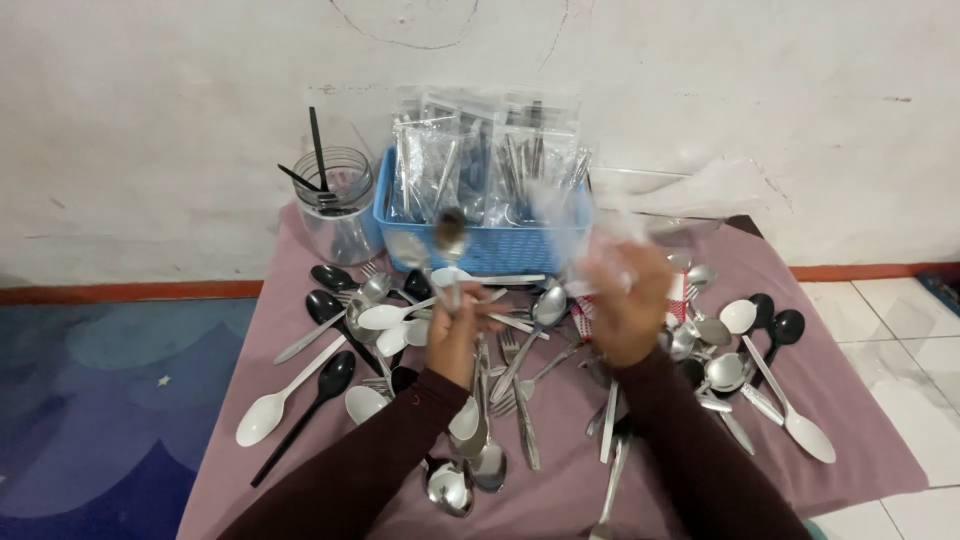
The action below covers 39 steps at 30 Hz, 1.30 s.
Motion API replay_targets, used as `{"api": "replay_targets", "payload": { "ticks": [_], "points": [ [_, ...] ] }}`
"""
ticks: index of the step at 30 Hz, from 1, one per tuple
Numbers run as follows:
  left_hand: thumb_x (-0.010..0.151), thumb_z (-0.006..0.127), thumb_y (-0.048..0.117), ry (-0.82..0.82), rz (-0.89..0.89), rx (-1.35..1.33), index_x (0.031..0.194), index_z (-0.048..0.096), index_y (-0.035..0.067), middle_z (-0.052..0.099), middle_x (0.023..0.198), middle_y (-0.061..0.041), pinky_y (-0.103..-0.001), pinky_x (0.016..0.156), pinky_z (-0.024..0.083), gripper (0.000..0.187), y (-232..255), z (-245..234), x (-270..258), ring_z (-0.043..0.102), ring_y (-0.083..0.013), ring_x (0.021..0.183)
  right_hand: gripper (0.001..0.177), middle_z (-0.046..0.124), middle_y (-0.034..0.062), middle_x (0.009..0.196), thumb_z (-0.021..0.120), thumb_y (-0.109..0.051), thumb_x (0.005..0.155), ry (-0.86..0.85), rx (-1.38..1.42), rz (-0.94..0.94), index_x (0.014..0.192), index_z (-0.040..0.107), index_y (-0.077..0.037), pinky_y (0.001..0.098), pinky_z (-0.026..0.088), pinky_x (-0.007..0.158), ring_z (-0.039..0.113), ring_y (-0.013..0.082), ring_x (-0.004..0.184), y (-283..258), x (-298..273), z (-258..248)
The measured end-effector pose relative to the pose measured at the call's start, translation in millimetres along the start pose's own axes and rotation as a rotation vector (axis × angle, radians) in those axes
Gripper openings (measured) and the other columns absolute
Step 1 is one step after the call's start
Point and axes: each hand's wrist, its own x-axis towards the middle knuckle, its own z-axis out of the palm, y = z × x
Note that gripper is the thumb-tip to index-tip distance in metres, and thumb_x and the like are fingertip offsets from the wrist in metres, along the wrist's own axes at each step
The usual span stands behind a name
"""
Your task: Cleaning metal spoons and forks with a cloth and placing them into individual plastic bags.
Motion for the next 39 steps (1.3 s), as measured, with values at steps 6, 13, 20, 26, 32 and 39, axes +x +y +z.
{"api": "replay_targets", "payload": {
  "ticks": [6,13,20,26,32,39],
  "points": [
    [0.112,0.026,0.026,0.112,0.141,0.149,0.153,0.031,0.007,0.049,0.146,-0.026,-0.047,0.106,0.048,0.045,49,21,-7,0.058,-0.0364,0.128,0.056,0.052,0.0177,0.149,0.065,-0.020,0.096,-1.003,0.217,0.088,0.150,0.051,-0.025,0.0634,0.033,0.111,0.044,0.0413,0.140,-68,-7,11],
    [0.111,0.040,0.021,0.000,0.062,0.202,0.157,0.042,0.019,0.037,0.164,-0.015,-0.051,0.118,0.032,0.046,6,-8,4,0.037,-0.0371,0.146,0.056,0.051,0.0300,0.146,0.058,-0.036,0.102,-0.971,0.557,0.241,0.151,0.050,-0.009,0.0623,0.036,0.110,0.047,0.0510,0.135,-47,-24,11],
    [0.095,0.054,-0.007,-0.422,0.228,1.051,0.153,0.044,0.032,0.004,0.166,-0.031,-0.059,0.119,0.033,0.071,39,19,-15,0.026,-0.0540,0.145,0.044,0.068,0.0134,0.130,0.063,-0.035,0.101,-0.837,0.791,0.711,0.135,0.066,-0.008,0.0477,0.041,0.112,0.060,0.0289,0.126,-49,-46,8],
    [0.090,0.058,-0.006,-0.447,0.263,1.121,0.161,0.030,0.026,0.004,0.166,-0.032,-0.060,0.117,0.034,0.082,41,20,-15,0.021,-0.0565,0.147,0.042,0.074,0.0193,0.116,0.063,-0.042,0.100,-0.725,0.766,1.113,0.116,0.076,-0.005,0.0460,0.048,0.108,0.066,0.0276,0.116,-62,-11,4],
    [0.090,0.048,-0.007,-0.119,0.125,0.577,0.162,0.022,0.013,0.030,0.156,-0.024,-0.054,0.111,0.044,0.079,20,8,1,0.039,-0.0442,0.141,0.049,0.065,0.0153,0.085,0.042,-0.046,0.107,-0.277,0.874,1.448,0.113,0.066,-0.003,0.0375,0.055,0.083,0.069,0.0269,0.093,-24,-5,-3],
    [0.103,0.046,0.006,0.017,0.335,0.180,0.150,0.033,0.007,0.059,0.130,-0.021,-0.043,0.083,0.065,0.048,36,-1,12,0.071,-0.0357,0.110,0.022,0.024,-0.0045,0.057,0.057,-0.030,0.102,0.017,0.875,1.673,0.100,0.064,-0.009,0.0222,0.029,0.031,0.034,0.0099,0.042,32,-25,-11]
  ]
}}
